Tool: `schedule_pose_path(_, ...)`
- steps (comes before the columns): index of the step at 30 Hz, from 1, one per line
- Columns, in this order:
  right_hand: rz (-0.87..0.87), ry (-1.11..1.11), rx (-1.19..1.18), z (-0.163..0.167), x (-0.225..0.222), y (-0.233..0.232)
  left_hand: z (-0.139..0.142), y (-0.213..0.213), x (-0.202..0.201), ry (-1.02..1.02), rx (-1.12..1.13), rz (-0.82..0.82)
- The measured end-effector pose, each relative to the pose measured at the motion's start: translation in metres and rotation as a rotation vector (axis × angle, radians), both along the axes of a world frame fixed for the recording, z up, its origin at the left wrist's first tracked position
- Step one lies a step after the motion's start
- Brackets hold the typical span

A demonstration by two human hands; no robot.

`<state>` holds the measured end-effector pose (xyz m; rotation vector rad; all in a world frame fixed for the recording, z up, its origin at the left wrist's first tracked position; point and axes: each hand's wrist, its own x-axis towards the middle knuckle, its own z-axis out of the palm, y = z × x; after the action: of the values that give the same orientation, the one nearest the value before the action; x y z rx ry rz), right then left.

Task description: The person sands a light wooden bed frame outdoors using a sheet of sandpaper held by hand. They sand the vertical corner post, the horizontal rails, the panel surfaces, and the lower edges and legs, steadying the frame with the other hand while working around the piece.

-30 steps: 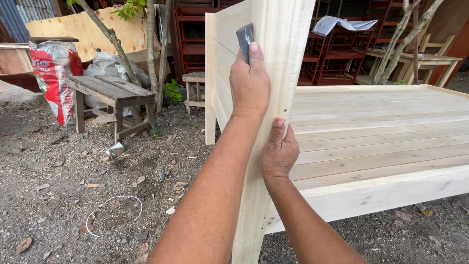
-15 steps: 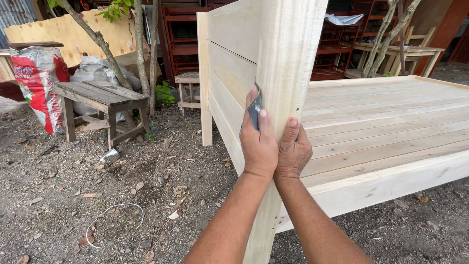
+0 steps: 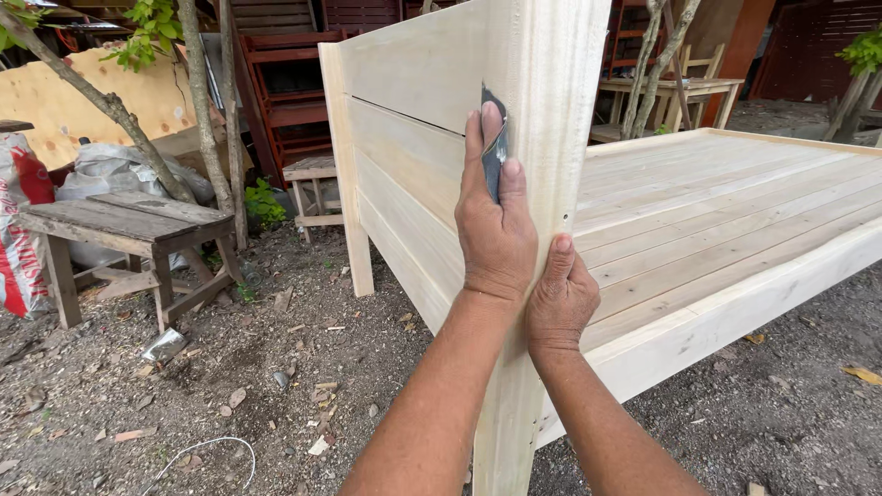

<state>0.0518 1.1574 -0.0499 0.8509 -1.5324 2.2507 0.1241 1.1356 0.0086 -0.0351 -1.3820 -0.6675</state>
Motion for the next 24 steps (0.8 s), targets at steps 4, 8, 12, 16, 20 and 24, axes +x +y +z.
schedule_pose_path(4, 0.031, -0.023, -0.035, -0.002, -0.003, -0.003, -0.024, 0.016, 0.025, -0.133, -0.162, 0.172)
schedule_pose_path(8, 0.137, -0.142, -0.026, -0.002, -0.003, -0.005, -0.038, 0.024, 0.038, -0.337, -0.229, 0.218)
schedule_pose_path(12, 0.108, 0.006, -0.099, -0.008, -0.006, -0.011, 0.017, -0.005, 0.005, -0.304, -0.362, 0.471)
schedule_pose_path(16, -0.035, 0.018, 0.041, -0.020, -0.010, -0.009, 0.049, -0.012, -0.011, -0.205, -0.396, 0.544)
schedule_pose_path(20, 0.042, 0.053, -0.003, -0.021, -0.009, -0.012, 0.023, 0.020, 0.019, -0.359, -0.348, 0.510)
schedule_pose_path(24, 0.038, -0.005, -0.023, -0.017, -0.007, -0.013, 0.057, 0.025, 0.022, -0.286, -0.399, 0.565)
